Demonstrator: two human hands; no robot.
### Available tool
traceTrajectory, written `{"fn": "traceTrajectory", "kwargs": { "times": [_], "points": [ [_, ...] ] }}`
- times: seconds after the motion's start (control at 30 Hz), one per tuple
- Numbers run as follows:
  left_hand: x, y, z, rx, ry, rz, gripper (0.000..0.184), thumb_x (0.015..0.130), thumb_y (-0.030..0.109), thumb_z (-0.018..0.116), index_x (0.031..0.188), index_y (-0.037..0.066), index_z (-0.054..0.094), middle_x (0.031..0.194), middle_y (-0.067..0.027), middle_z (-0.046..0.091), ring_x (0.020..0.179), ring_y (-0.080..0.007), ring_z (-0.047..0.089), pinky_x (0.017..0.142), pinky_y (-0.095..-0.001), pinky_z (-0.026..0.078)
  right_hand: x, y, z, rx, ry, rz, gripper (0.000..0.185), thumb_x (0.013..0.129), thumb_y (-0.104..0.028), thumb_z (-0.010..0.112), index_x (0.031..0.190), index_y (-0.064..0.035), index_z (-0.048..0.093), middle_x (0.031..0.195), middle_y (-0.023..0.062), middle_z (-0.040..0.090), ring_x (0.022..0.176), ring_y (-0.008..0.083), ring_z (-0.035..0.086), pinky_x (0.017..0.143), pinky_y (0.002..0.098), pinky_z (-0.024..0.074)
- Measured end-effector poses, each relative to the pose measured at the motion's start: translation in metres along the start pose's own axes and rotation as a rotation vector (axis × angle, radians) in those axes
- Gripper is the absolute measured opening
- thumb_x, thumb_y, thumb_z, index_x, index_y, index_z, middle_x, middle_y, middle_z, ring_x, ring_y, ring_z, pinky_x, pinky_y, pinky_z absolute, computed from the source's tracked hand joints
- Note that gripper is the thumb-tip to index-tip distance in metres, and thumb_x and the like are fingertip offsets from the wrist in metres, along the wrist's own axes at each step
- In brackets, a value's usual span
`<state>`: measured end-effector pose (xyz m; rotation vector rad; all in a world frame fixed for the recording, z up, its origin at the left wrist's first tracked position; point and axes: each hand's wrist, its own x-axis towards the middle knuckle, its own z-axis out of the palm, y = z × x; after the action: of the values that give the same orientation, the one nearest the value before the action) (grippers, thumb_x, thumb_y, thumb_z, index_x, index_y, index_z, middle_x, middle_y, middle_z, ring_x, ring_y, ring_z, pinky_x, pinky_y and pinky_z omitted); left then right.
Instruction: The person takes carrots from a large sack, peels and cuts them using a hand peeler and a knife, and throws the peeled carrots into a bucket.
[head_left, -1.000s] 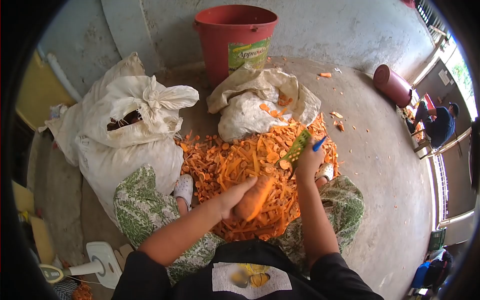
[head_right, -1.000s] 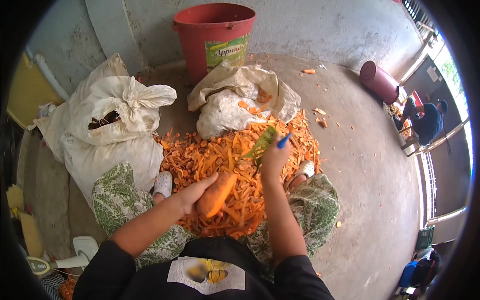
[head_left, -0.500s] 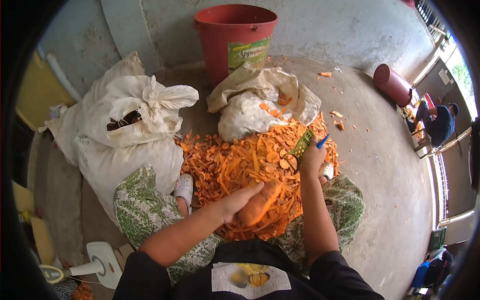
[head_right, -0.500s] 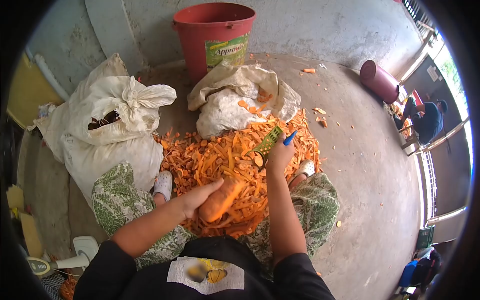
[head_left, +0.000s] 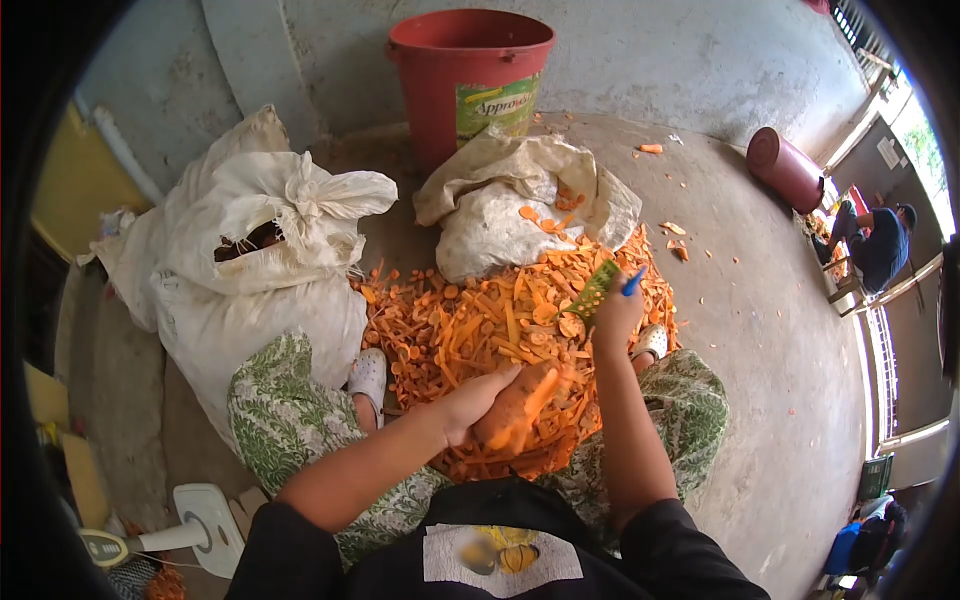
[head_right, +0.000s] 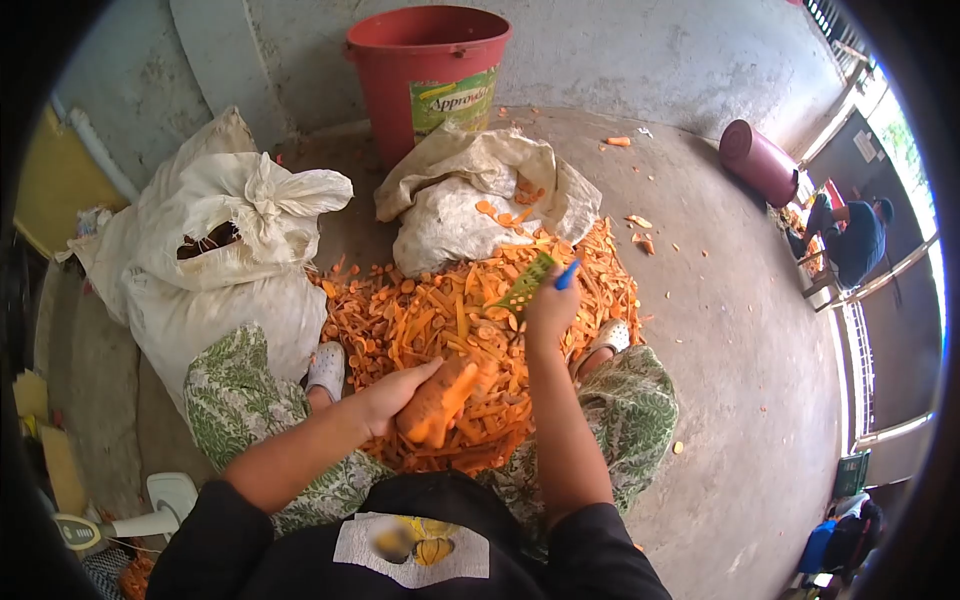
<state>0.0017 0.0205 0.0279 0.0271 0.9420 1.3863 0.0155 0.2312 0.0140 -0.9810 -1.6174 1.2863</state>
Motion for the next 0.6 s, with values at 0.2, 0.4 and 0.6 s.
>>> {"fn": "traceTrajectory", "kwargs": {
  "times": [0.2,0.4,0.6],
  "points": [
    [0.019,0.000,-0.026,-0.340,0.112,0.098,0.042,0.093,0.039,0.028,0.110,0.006,0.047,0.096,-0.0075,0.058,0.080,-0.0192,0.059,0.070,-0.0327,0.050,-0.083,-0.037,0.012,0.057,-0.253,-0.203,0.025,0.089,-0.021,0.046,0.073,-0.0031,0.053,0.054,-0.0004,0.047,0.046,0.0080,0.041,0.042,0.0250,0.0329],
    [0.017,-0.004,-0.032,-0.070,0.013,0.084,0.041,0.093,0.039,0.027,0.104,0.007,0.049,0.092,-0.0055,0.059,0.080,-0.0159,0.059,0.068,-0.0302,0.050,-0.071,-0.023,0.019,-0.193,-0.174,-0.176,0.024,0.087,-0.019,0.049,0.072,-0.0008,0.050,0.053,0.0049,0.047,0.047,0.0137,0.042,0.045,0.0301,0.0333],
    [0.008,0.003,-0.017,-0.237,0.067,0.063,0.041,0.092,0.039,0.033,0.112,0.005,0.046,0.095,-0.0111,0.057,0.078,-0.0195,0.060,0.061,-0.0356,0.052,0.000,0.003,0.001,-0.020,0.068,0.109,0.031,0.089,-0.022,0.045,0.067,-0.0006,0.046,0.053,0.0012,0.043,0.046,0.0111,0.037,0.045,0.0289,0.0310]
  ]
}}
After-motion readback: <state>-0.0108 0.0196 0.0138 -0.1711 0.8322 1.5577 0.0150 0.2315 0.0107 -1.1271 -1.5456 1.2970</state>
